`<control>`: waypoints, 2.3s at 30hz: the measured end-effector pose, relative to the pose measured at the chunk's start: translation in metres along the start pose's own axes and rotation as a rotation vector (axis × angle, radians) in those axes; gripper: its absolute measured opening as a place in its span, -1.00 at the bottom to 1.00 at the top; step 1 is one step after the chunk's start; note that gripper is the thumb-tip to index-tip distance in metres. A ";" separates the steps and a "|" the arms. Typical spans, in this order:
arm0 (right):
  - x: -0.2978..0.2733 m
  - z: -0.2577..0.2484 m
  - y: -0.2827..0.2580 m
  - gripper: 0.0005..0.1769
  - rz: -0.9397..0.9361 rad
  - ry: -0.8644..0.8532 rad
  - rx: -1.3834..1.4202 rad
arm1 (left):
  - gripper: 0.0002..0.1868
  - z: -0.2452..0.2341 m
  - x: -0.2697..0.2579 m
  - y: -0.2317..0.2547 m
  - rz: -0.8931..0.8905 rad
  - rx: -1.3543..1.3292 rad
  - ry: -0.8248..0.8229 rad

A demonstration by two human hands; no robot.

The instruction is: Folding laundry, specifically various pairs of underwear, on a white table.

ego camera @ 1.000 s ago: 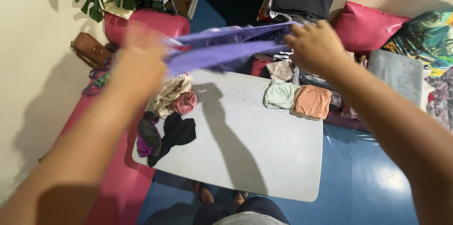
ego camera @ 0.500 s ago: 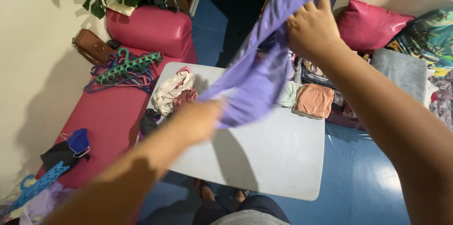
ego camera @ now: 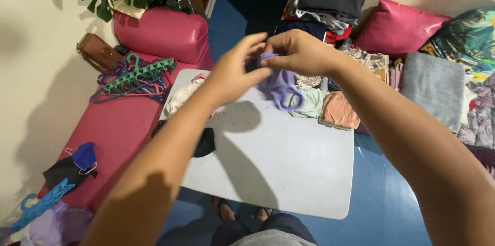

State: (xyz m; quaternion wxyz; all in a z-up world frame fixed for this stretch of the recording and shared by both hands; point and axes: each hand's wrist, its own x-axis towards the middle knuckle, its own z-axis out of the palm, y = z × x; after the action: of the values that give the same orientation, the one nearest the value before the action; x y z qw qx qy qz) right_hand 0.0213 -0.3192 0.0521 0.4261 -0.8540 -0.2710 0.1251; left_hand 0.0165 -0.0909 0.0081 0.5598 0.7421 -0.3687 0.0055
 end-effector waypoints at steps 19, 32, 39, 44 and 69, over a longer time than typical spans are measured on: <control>-0.019 -0.025 0.005 -0.74 -0.052 0.032 0.157 | -0.70 -0.031 0.022 0.011 -0.241 -0.237 -0.155; -0.057 -0.003 0.074 -0.11 0.314 0.138 -1.425 | -0.40 -0.106 -0.051 -0.019 -0.320 1.925 -0.280; -0.046 0.031 0.055 -0.22 0.577 -0.245 -0.945 | -0.06 -0.057 -0.058 -0.036 -1.009 1.057 -0.549; -0.035 0.030 0.069 -0.06 0.520 -0.165 -1.029 | -0.13 -0.053 -0.047 -0.047 -0.883 1.158 -0.295; -0.003 -0.002 0.104 -0.46 0.529 0.009 -1.054 | -0.51 -0.082 -0.065 -0.166 -0.451 0.828 -0.450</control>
State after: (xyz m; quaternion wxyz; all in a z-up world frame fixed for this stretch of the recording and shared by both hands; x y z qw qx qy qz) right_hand 0.0566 -0.3735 -0.0295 -0.1005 -0.9897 -0.0728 0.0720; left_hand 0.0945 0.0294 -0.1259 0.1138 0.9450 -0.2780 -0.1294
